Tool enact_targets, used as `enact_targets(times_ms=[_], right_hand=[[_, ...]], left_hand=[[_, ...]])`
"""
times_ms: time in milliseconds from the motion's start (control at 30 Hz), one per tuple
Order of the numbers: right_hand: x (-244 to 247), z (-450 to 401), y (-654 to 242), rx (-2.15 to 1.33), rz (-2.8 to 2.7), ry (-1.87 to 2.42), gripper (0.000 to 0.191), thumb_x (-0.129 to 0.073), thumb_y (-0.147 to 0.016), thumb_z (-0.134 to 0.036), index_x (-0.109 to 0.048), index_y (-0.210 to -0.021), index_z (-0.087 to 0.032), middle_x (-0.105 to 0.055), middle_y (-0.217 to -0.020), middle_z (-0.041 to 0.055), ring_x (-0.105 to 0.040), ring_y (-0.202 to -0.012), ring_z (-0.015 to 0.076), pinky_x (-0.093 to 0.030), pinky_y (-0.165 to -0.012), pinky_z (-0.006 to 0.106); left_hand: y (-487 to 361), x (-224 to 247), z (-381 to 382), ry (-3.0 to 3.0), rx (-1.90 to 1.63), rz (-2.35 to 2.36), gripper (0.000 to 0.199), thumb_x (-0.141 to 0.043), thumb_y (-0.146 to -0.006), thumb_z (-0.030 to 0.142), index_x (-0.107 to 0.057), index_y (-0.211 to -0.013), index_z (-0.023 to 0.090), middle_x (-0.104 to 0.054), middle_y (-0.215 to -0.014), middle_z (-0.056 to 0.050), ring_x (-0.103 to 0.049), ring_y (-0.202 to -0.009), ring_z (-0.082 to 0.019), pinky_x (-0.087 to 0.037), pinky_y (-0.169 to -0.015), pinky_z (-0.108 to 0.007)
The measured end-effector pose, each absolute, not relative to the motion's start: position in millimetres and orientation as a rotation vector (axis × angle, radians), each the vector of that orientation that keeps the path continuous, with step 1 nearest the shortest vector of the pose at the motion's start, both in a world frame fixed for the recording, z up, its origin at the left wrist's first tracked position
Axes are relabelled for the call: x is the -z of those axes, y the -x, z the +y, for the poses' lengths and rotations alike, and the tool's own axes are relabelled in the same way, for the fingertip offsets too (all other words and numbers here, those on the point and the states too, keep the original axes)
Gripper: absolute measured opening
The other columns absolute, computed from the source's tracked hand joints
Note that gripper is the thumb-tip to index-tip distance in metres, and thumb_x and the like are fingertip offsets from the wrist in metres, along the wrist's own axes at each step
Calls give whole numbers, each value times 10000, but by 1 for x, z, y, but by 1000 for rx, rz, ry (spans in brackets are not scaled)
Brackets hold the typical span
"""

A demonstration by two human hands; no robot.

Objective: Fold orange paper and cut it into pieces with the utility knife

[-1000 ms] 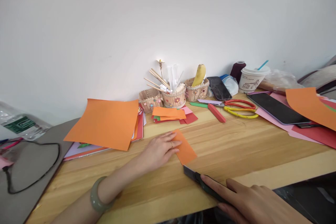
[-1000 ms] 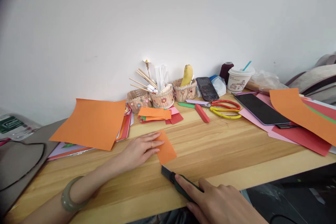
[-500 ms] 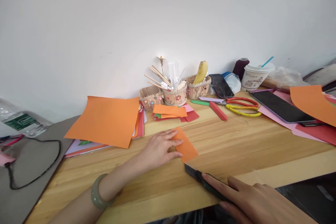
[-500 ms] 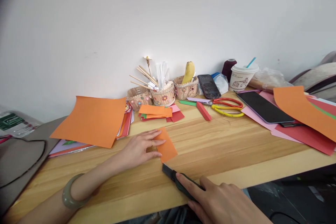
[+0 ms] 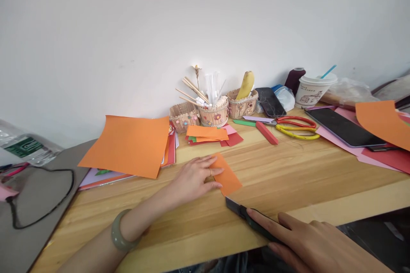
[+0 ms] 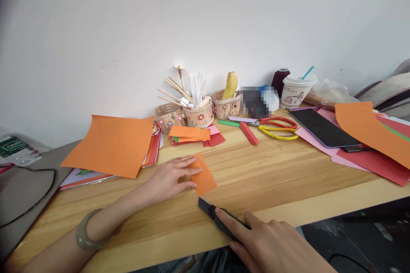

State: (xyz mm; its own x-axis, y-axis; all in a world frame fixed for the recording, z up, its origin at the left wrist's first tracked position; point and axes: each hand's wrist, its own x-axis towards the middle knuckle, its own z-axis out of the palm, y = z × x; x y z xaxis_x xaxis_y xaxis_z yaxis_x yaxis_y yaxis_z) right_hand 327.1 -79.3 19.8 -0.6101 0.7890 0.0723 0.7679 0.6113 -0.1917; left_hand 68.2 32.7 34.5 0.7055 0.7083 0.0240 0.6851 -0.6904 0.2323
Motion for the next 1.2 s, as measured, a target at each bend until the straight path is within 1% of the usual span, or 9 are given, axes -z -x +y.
enact_targets(times_ms=[133,233,333,533,733,833,1000,1100,1200], right_hand=[[-21,-79,-328,-191,-2684,1264,610,-457,-907,-210,-253,-1474,-305,-702,-919,-8,-670,-557,151,-498,-432,257],[-22,-80,-328,-158,-2674,1242,632,-464,-904,-204,-225,-1479,-305,-694,-867,-28,-663,-540,142,-488,-416,246],[-22,-81,-327,-103,-2660,1225,644,-477,-896,-199,-217,-1480,-284,-682,-806,-43,-648,-500,140,-473,-387,247],[-20,-82,-327,-82,-2637,1213,607,-462,-902,-195,-250,-1465,-277,-689,-855,-31,-657,-530,126,-482,-404,227],[-20,-81,-328,-129,-2622,1236,590,-432,-918,-199,-241,-1469,-291,-687,-826,-43,-659,-537,124,-493,-418,224],[-21,-81,-328,-135,-2626,1231,569,-430,-918,-194,-269,-1455,-290,-688,-833,-46,-661,-545,121,-500,-425,222],[-20,-81,-325,-21,-2586,1232,503,-361,-939,-189,-303,-1437,-222,-700,-855,-11,-667,-551,117,-485,-407,201],[-18,-79,-324,83,-2549,1260,480,-310,-950,-187,-315,-1430,-193,-687,-793,-12,-650,-499,124,-459,-362,214],[-16,-79,-325,135,-2520,1307,470,-288,-959,-194,-327,-1428,-194,-670,-745,-28,-617,-428,127,-442,-332,235]], left_hand=[[-67,-33,33,-2699,-166,1119,406,-593,-895,445,-628,-1236,228,-482,-1412,-90,-438,-1321,-259,-354,-1086,-379],[-66,-33,34,-2710,-186,1105,381,-563,-914,447,-629,-1233,249,-492,-1407,-68,-439,-1321,-249,-360,-1083,-380],[-65,-32,34,-2718,-210,1089,366,-568,-918,423,-635,-1226,236,-496,-1404,-71,-434,-1324,-248,-366,-1080,-375],[-64,-28,36,-2719,-217,1088,353,-582,-919,379,-627,-1233,225,-501,-1399,-69,-440,-1320,-241,-361,-1089,-378],[-65,-30,36,-2728,-203,1091,370,-560,-927,414,-614,-1245,235,-498,-1401,-70,-439,-1321,-249,-364,-1085,-406],[-65,-32,35,-2730,-198,1088,354,-553,-933,405,-620,-1236,236,-503,-1397,-66,-443,-1317,-250,-367,-1081,-409],[-65,-33,36,-2743,-187,1080,334,-542,-944,373,-622,-1235,229,-509,-1392,-67,-449,-1314,-243,-372,-1074,-394],[-65,-31,36,-2747,-200,1078,337,-550,-937,384,-630,-1225,228,-517,-1386,-70,-448,-1314,-243,-374,-1069,-395],[-67,-30,35,-2741,-191,1095,354,-564,-924,412,-637,-1215,225,-509,-1393,-80,-445,-1316,-255,-362,-1074,-415]])
